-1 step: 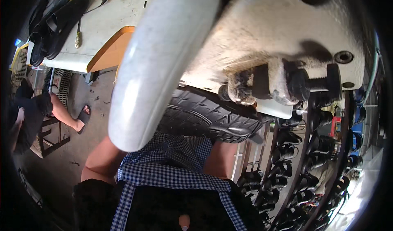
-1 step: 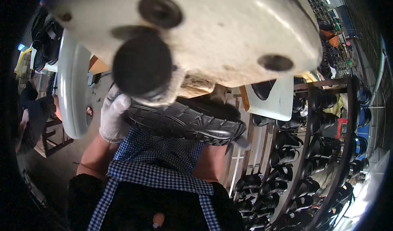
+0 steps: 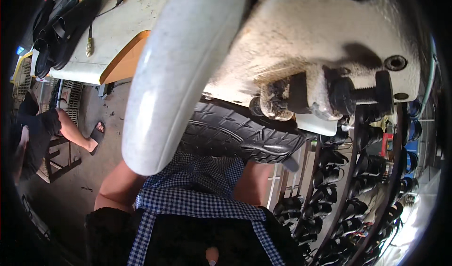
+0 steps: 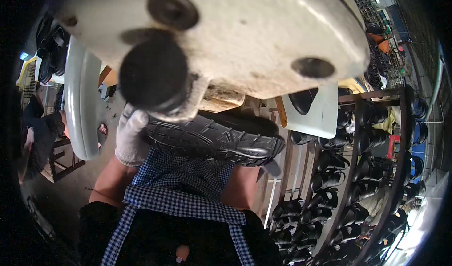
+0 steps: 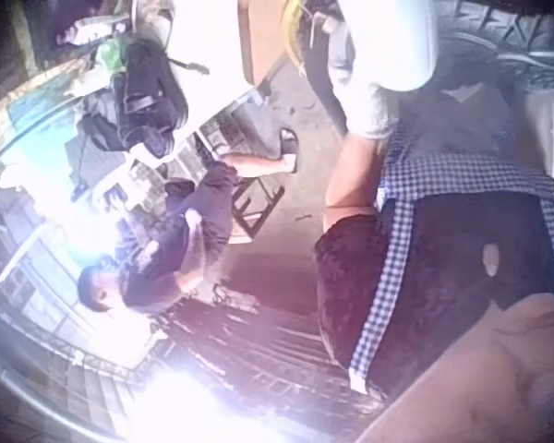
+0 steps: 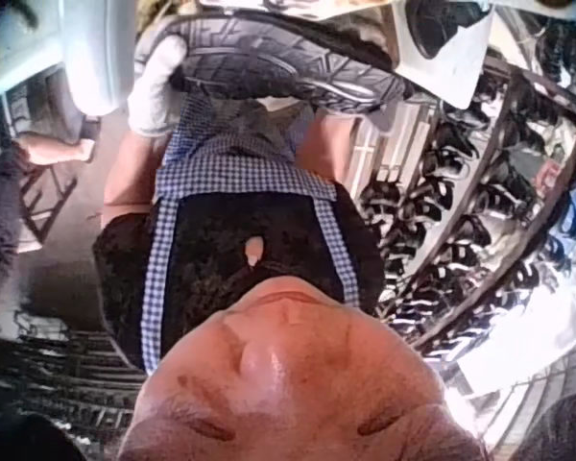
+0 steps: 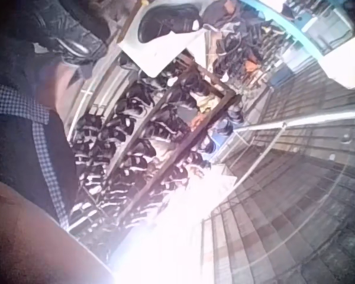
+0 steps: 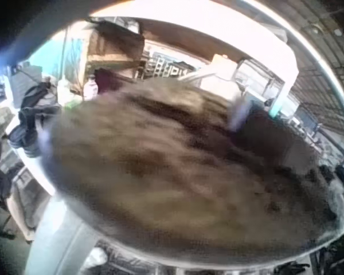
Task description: Assembling shoe components and stitching soles using an industrial machine.
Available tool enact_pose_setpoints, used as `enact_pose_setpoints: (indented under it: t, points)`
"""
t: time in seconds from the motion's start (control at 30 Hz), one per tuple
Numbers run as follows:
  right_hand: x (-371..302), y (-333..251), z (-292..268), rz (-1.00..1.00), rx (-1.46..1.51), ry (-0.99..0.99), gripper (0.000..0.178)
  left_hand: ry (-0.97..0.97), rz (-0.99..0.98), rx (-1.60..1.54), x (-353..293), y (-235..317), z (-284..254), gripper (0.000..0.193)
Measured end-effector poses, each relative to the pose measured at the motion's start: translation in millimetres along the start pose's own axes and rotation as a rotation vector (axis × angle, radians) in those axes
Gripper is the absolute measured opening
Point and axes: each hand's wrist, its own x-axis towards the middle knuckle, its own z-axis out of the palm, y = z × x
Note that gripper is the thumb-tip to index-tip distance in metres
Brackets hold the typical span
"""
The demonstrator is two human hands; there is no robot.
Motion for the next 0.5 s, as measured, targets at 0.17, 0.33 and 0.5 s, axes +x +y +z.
enact_pose_setpoints:
  t: [0.17, 0.33, 0.5]
  points:
    - [91.2, 46.1, -35.6, -0.134, 0.171, 0.042, 0.058, -0.082, -0.034, -0.013, 1.8, -6.2, -37.3, 0.055]
    - [54.1, 62.9, -29.5, 0.137, 0.098, 0.172, 0.052, -0.069, 0.06, 0.011, 42.8, -17.1, -103.9, 0.066]
    - [79.0, 75.3, -2.0, 0.386, -0.53, 0.116, 0.042, -0.201, 0.046, -0.093, 45.9, 9.0, -113.4, 0.052]
